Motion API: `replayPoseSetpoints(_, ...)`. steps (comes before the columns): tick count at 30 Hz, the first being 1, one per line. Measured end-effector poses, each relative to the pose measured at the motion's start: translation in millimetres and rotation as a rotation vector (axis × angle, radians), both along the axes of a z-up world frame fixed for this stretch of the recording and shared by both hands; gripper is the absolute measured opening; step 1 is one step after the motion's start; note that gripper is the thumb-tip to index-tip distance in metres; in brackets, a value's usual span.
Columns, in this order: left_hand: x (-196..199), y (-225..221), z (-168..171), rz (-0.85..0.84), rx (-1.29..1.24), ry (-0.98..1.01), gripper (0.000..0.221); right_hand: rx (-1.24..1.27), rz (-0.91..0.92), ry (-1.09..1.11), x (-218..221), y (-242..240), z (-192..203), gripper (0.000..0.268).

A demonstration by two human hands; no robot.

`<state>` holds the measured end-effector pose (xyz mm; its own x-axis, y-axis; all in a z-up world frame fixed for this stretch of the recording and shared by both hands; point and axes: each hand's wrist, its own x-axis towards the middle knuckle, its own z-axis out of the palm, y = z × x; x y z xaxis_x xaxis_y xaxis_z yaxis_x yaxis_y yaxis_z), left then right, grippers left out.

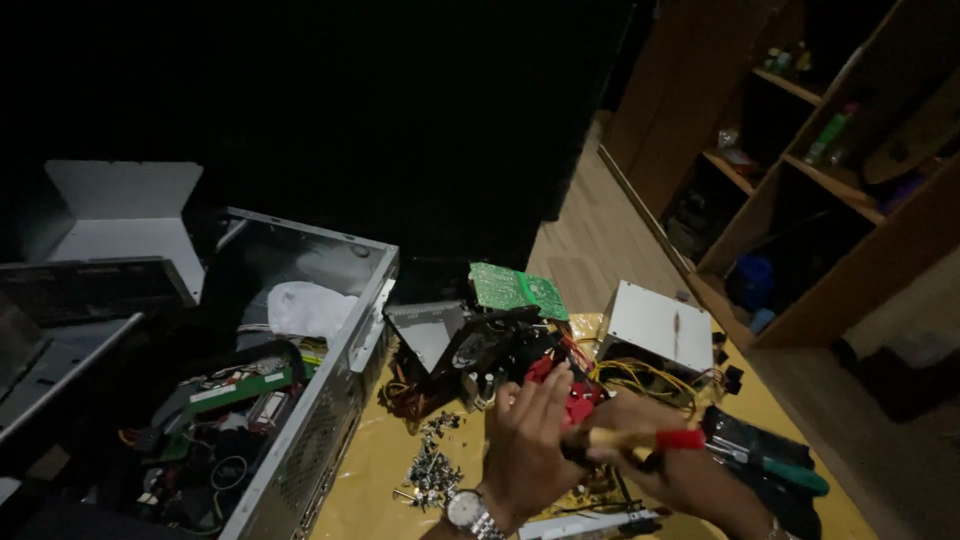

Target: Cleaning a power supply unit's circuit board with a brush and preparing to install a cooling fan.

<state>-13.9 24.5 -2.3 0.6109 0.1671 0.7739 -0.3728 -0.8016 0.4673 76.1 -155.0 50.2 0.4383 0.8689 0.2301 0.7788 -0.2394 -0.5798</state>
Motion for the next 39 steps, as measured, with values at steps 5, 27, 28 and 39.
replayPoseSetpoints(5,-7,-2,-3,0.075,0.329,0.113,0.096,0.211,-0.013,-0.139,-11,4,1,0.017)
replayPoseSetpoints(27,-9,-1,-8,0.053,0.315,0.033,0.059,-0.073,-0.102,-0.112,-12,6,-11,0.017)
replayPoseSetpoints(28,-8,0,-7,0.077,0.344,0.034,0.068,0.075,-0.155,-0.212,-13,8,-8,0.017)
replayPoseSetpoints(39,-7,0,-12,0.052,0.301,0.001,0.069,-0.02,-0.126,-0.241,-6,6,-19,0.007)
